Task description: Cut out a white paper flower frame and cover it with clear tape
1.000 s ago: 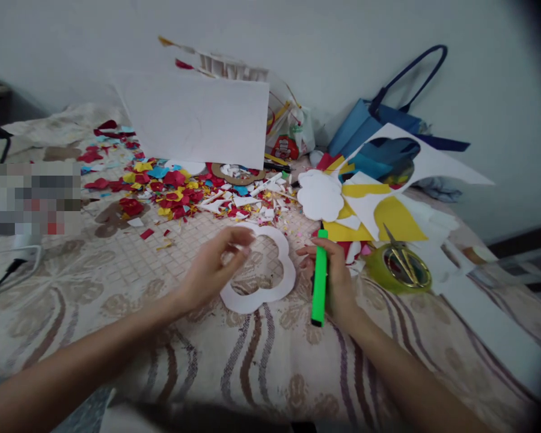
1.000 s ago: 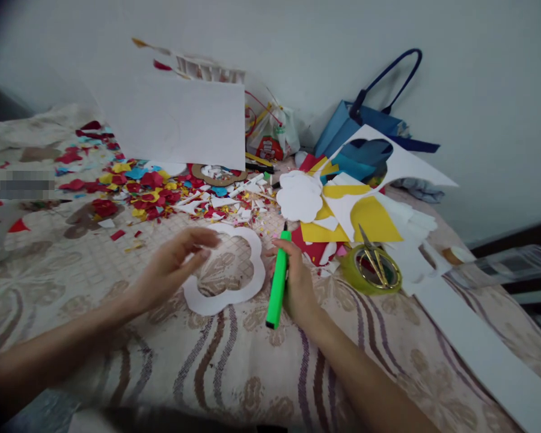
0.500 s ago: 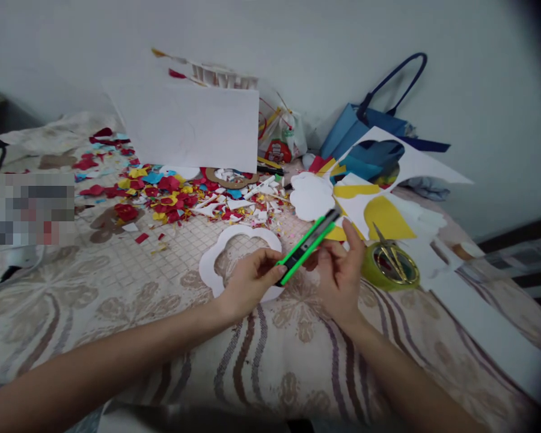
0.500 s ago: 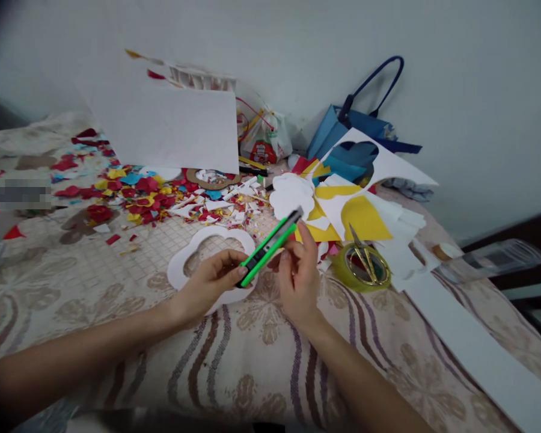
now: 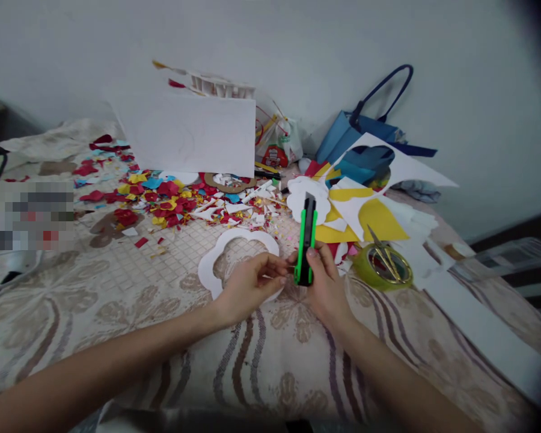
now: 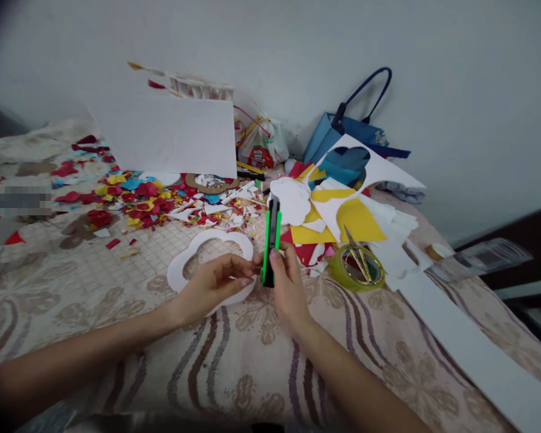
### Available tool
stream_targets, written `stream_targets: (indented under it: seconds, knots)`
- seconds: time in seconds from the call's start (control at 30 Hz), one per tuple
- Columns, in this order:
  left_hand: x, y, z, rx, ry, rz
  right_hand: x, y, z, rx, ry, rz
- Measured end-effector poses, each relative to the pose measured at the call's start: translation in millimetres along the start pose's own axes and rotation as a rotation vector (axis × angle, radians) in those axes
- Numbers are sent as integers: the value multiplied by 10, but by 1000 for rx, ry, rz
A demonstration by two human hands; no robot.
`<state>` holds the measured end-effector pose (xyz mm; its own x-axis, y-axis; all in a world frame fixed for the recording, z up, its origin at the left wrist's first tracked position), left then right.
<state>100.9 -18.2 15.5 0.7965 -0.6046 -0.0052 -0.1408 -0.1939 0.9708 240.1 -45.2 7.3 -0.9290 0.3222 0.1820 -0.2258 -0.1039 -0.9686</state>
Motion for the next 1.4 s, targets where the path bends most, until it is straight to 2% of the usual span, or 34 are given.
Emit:
stream_targets:
  seconds: [0.13, 0.17, 0.3, 0.37, 0.43, 0.5, 0.6, 0.67, 0.73, 0.83, 0.9, 1.0, 1.1, 1.17, 1.23, 1.3, 1.37, 1.4]
  knots:
    - [-437, 47, -60, 57, 74, -165, -167, -50, -154, -21, 52, 63]
    - [-577, 42, -82, 77, 98, -210, -209, -57, -198, -39, 64, 137]
    - [-1188, 8, -123, 141, 325, -325, -368, -98, -364, -164, 145, 523]
    - [-1398, -6, -109, 155, 405, -358, -436, -126, -459, -206, 171, 623]
    - [-1520, -25, -84, 148, 445, -365, -485, -176, -574, -252, 192, 702]
    - [-1569, -46, -59, 129, 449, -373, -510, -244, -700, -314, 234, 808]
    - [-1576, -67, -26, 102, 418, -436, -473, -338, -853, -425, 339, 1135]
    - [-1572, -68, -10, 96, 386, -495, -442, -384, -892, -452, 381, 1262]
    - [-1576, -59, 3, 93, 359, -550, -434, -452, -844, -467, 396, 1304]
    - [-1605, -21, 26, 74, 365, -627, -512, -622, -616, -544, 418, 1440]
    - [-1618, 20, 41, 49, 381, -694, -729, -753, -431, -536, 448, 1457]
    - [-1598, 89, 49, 45, 378, -772, -1253, -856, -239, -363, 534, 1537]
    - [-1542, 109, 39, 85, 309, -827, -1722, -826, -185, -211, 585, 1657]
    - [-1511, 80, 36, 93, 243, -876, -1921, -738, -221, -108, 555, 1654]
    - [-1491, 45, 39, 94, 190, -906, -2043, -644, -262, 2, 538, 1612]
    - [-1474, 23, 44, 93, 155, -912, -2094, -611, -263, 32, 570, 1565]
    - [-1461, 13, 46, 80, 138, -912, -2070, -657, -211, -56, 630, 1493]
    - [-1455, 6, 46, 68, 133, -915, -2006, -683, -182, -133, 603, 1447]
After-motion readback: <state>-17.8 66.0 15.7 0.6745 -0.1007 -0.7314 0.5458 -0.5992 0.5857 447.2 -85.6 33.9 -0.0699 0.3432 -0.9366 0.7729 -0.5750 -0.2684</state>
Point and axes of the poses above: each hand's wrist, its own z-axis away from the middle knuckle, its own x-axis out of the palm, y = z × x, the point moved 6 cm from there along -z, towards the middle knuckle, and after that the axes turned 11 degrees about x, right-handed, at the moved point
